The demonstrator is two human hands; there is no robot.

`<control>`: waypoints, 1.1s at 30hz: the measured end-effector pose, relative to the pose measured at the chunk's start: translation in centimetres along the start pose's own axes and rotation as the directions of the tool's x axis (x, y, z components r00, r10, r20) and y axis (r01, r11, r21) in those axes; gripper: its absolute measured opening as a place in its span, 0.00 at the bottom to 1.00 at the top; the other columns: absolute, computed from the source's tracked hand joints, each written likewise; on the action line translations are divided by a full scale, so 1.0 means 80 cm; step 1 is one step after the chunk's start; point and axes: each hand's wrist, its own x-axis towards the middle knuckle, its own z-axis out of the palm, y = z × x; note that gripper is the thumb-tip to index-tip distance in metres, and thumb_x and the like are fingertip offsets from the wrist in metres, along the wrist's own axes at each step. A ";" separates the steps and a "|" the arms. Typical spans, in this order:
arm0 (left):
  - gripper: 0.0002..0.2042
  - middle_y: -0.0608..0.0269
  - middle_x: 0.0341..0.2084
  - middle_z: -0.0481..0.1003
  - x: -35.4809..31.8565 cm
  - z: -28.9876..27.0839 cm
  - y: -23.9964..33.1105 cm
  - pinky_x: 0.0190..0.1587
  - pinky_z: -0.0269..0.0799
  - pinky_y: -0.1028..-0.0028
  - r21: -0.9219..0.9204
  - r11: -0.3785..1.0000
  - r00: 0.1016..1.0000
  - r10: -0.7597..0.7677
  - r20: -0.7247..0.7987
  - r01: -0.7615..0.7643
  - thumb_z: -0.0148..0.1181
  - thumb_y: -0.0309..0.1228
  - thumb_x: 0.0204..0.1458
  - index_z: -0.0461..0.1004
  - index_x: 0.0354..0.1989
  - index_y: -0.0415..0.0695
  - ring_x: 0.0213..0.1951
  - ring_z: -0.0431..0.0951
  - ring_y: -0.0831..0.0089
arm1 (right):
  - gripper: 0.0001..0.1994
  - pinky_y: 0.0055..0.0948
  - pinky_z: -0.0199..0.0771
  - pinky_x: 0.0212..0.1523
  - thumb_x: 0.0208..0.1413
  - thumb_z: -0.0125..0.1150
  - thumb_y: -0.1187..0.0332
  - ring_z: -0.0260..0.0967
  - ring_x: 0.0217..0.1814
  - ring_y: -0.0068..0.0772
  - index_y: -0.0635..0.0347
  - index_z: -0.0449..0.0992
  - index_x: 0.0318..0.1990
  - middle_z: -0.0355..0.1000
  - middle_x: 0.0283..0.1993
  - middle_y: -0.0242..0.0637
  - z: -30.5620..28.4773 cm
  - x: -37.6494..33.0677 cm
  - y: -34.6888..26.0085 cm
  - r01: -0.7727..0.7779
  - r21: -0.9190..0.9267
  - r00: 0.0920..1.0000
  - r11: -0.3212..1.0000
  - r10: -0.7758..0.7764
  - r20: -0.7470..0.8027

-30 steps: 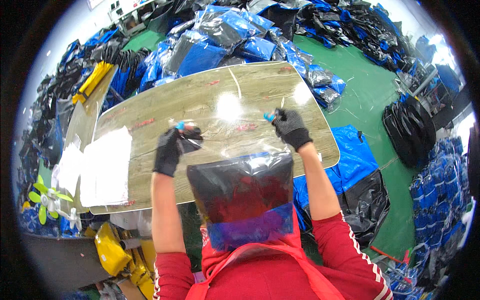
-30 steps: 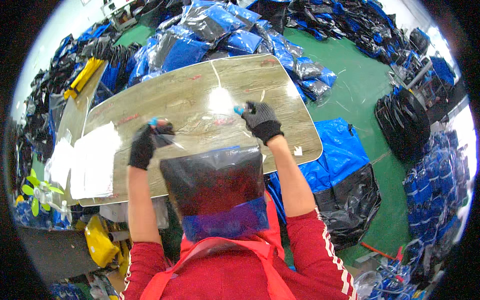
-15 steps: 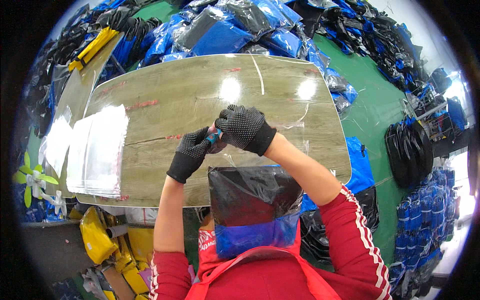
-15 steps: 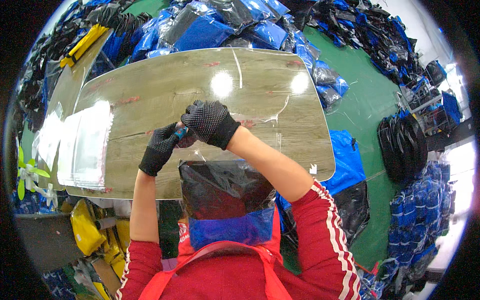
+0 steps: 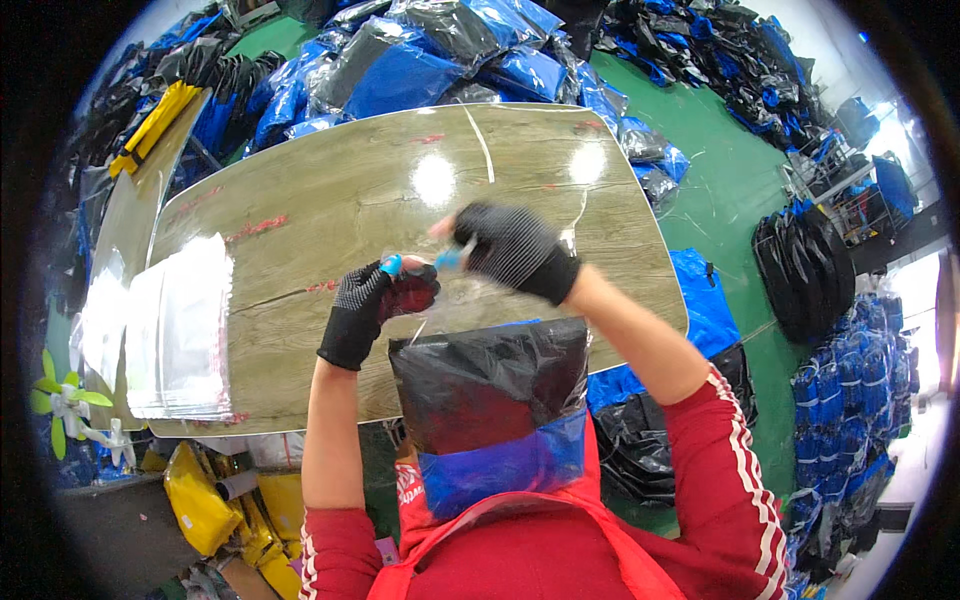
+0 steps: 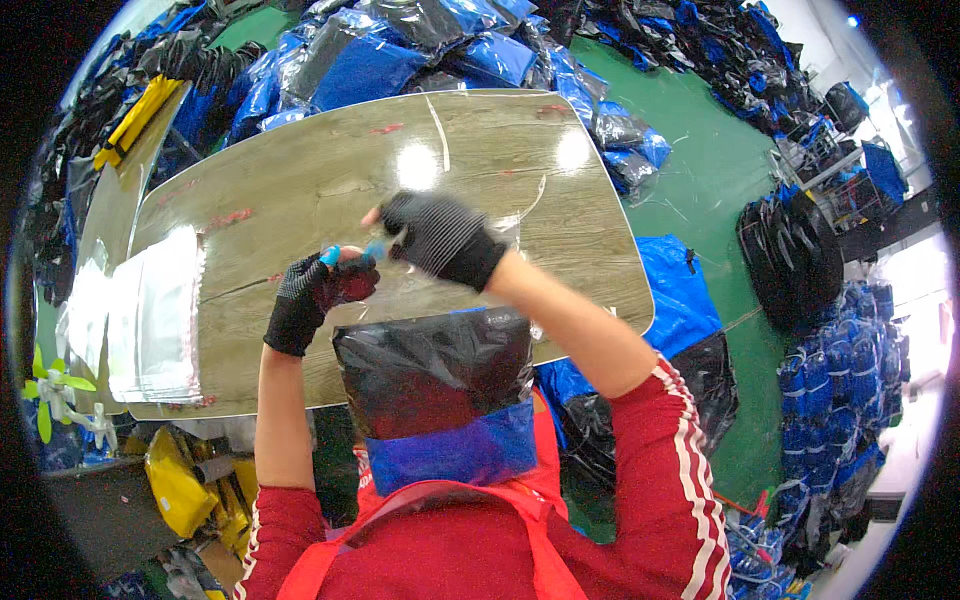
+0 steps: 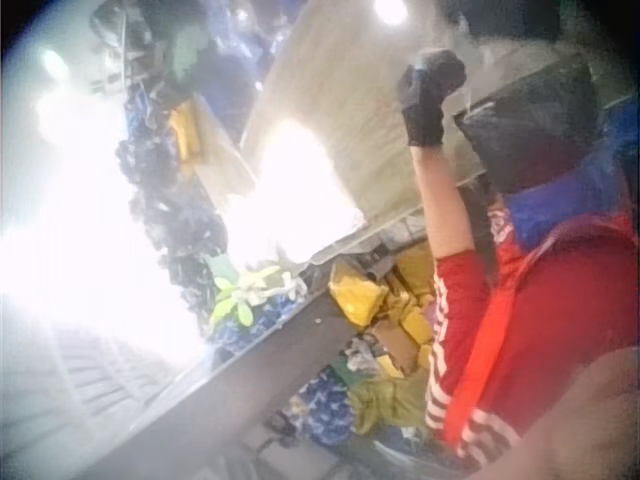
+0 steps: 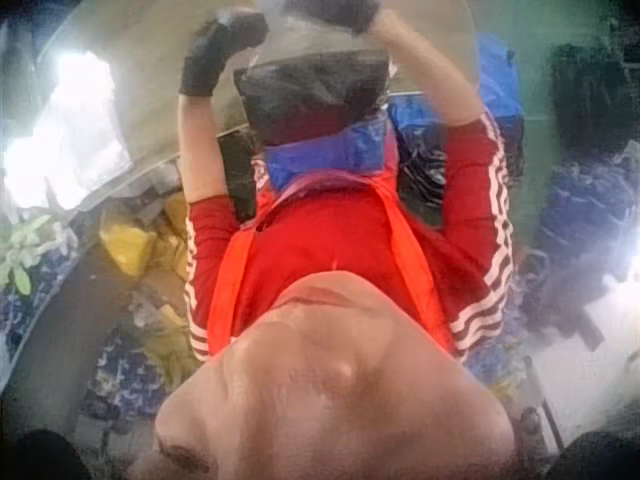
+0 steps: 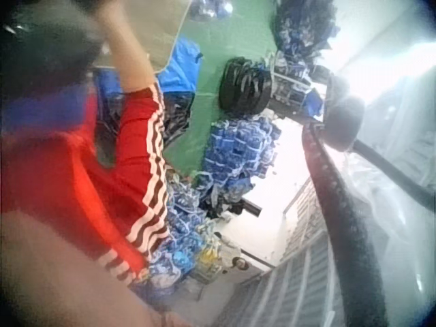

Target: The person repeatedly places folded blue and black soft goods into clear plastic bags on a table, seals each bag, and sets it aside. The person handles items one at a time, folding and inserting them into bags without using tools.

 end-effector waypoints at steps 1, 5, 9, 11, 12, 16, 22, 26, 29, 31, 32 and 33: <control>0.18 0.56 0.37 0.78 -0.003 0.001 0.000 0.44 0.76 0.69 0.002 1.000 1.000 -0.007 0.014 0.007 0.51 0.41 0.60 0.75 0.45 0.35 0.39 0.80 0.69 | 0.15 0.36 0.75 0.38 0.47 0.63 0.67 0.74 0.37 0.41 0.49 0.77 0.45 0.74 0.37 0.39 0.023 -0.002 -0.005 -0.023 -0.051 0.999 0.998 0.024 0.021; 0.15 0.65 0.34 0.79 -0.020 0.005 0.002 0.44 0.72 0.77 0.428 0.903 0.993 0.077 -0.094 -0.029 0.51 0.36 0.60 0.75 0.47 0.37 0.41 0.77 0.77 | 0.12 0.40 0.75 0.33 0.49 0.59 0.64 0.73 0.35 0.43 0.48 0.77 0.43 0.73 0.36 0.37 0.080 0.004 0.023 0.172 -0.382 0.984 0.908 -0.143 0.102; 0.14 0.67 0.35 0.79 -0.026 0.007 0.003 0.42 0.70 0.80 0.796 0.562 0.953 0.297 0.060 -0.225 0.55 0.33 0.58 0.75 0.48 0.37 0.40 0.77 0.80 | 0.13 0.40 0.76 0.31 0.45 0.61 0.56 0.74 0.36 0.45 0.53 0.74 0.34 0.71 0.33 0.39 0.061 0.020 0.015 0.265 -0.336 0.962 0.904 -0.224 0.156; 0.14 0.63 0.37 0.79 -0.026 0.004 0.003 0.42 0.71 0.78 0.736 0.646 0.956 0.293 0.006 -0.203 0.51 0.35 0.60 0.75 0.48 0.39 0.40 0.78 0.76 | 0.15 0.44 0.74 0.31 0.47 0.59 0.53 0.74 0.34 0.47 0.54 0.74 0.34 0.72 0.33 0.43 0.035 0.028 0.015 0.180 -0.328 0.978 0.927 -0.132 0.163; 0.14 0.62 0.37 0.79 -0.026 0.000 0.003 0.42 0.72 0.78 0.597 0.790 0.980 0.196 -0.035 -0.137 0.50 0.35 0.60 0.75 0.47 0.39 0.40 0.78 0.74 | 0.14 0.47 0.73 0.33 0.47 0.58 0.57 0.74 0.34 0.50 0.56 0.73 0.36 0.73 0.34 0.45 0.010 0.034 0.027 0.058 -0.399 0.995 0.915 -0.020 0.098; 0.16 0.60 0.37 0.78 -0.024 -0.029 -0.003 0.37 0.73 0.76 0.163 0.986 0.987 0.040 -0.154 -0.014 0.50 0.39 0.60 0.76 0.44 0.38 0.37 0.79 0.73 | 0.15 0.39 0.74 0.36 0.54 0.51 0.54 0.75 0.34 0.43 0.52 0.80 0.32 0.77 0.35 0.45 -0.197 -0.014 0.083 -0.712 -0.668 0.680 0.216 0.450 -0.579; 0.16 0.56 0.40 0.78 -0.016 -0.071 0.005 0.35 0.69 0.77 0.519 0.846 0.990 -0.068 -0.126 0.125 0.47 0.38 0.58 0.75 0.46 0.41 0.37 0.76 0.70 | 0.11 0.32 0.71 0.39 0.53 0.56 0.61 0.69 0.36 0.32 0.58 0.75 0.37 0.73 0.37 0.38 -0.112 -0.128 0.153 -0.588 -0.120 0.772 0.800 0.511 -0.378; 0.15 0.55 0.47 0.74 -0.030 -0.076 0.004 0.46 0.71 0.70 0.030 0.986 0.986 -0.162 -0.040 0.163 0.52 0.27 0.54 0.71 0.51 0.42 0.48 0.76 0.61 | 0.19 0.31 0.67 0.20 0.55 0.57 0.53 0.69 0.22 0.28 0.56 0.75 0.46 0.75 0.42 0.34 0.008 -0.152 0.165 -0.611 0.691 0.736 0.385 0.598 0.318; 0.16 0.52 0.54 0.70 -0.064 -0.082 -0.012 0.47 0.71 0.70 0.922 0.074 0.913 0.190 0.361 -0.380 0.55 0.25 0.55 0.69 0.52 0.43 0.49 0.75 0.61 | 0.20 0.31 0.72 0.50 0.59 0.56 0.58 0.73 0.49 0.34 0.58 0.71 0.56 0.72 0.53 0.35 -0.006 -0.191 0.127 -0.437 0.886 0.863 0.151 0.348 0.366; 0.13 0.51 0.48 0.73 -0.092 -0.086 -0.027 0.44 0.72 0.70 0.890 0.128 0.886 0.231 0.401 -0.437 0.54 0.28 0.56 0.71 0.50 0.43 0.45 0.77 0.64 | 0.20 0.35 0.70 0.54 0.60 0.54 0.60 0.71 0.53 0.40 0.54 0.69 0.58 0.71 0.55 0.40 -0.022 -0.234 0.082 -0.170 0.565 0.981 0.807 0.083 0.176; 0.13 0.50 0.47 0.74 -0.103 -0.089 -0.028 0.44 0.72 0.70 0.902 0.253 0.933 0.181 0.310 -0.349 0.54 0.28 0.56 0.71 0.50 0.43 0.44 0.77 0.64 | 0.20 0.37 0.70 0.54 0.58 0.56 0.61 0.71 0.53 0.43 0.51 0.69 0.58 0.70 0.56 0.41 -0.026 -0.251 0.060 0.007 0.257 0.998 0.966 -0.024 0.064; 0.13 0.50 0.47 0.74 -0.114 -0.090 -0.028 0.44 0.72 0.70 0.895 0.376 0.970 0.110 0.215 -0.241 0.54 0.28 0.56 0.72 0.49 0.43 0.44 0.77 0.64 | 0.20 0.39 0.70 0.54 0.56 0.57 0.62 0.71 0.53 0.45 0.49 0.70 0.57 0.70 0.56 0.43 -0.028 -0.261 0.043 0.229 -0.099 0.965 0.968 -0.212 0.153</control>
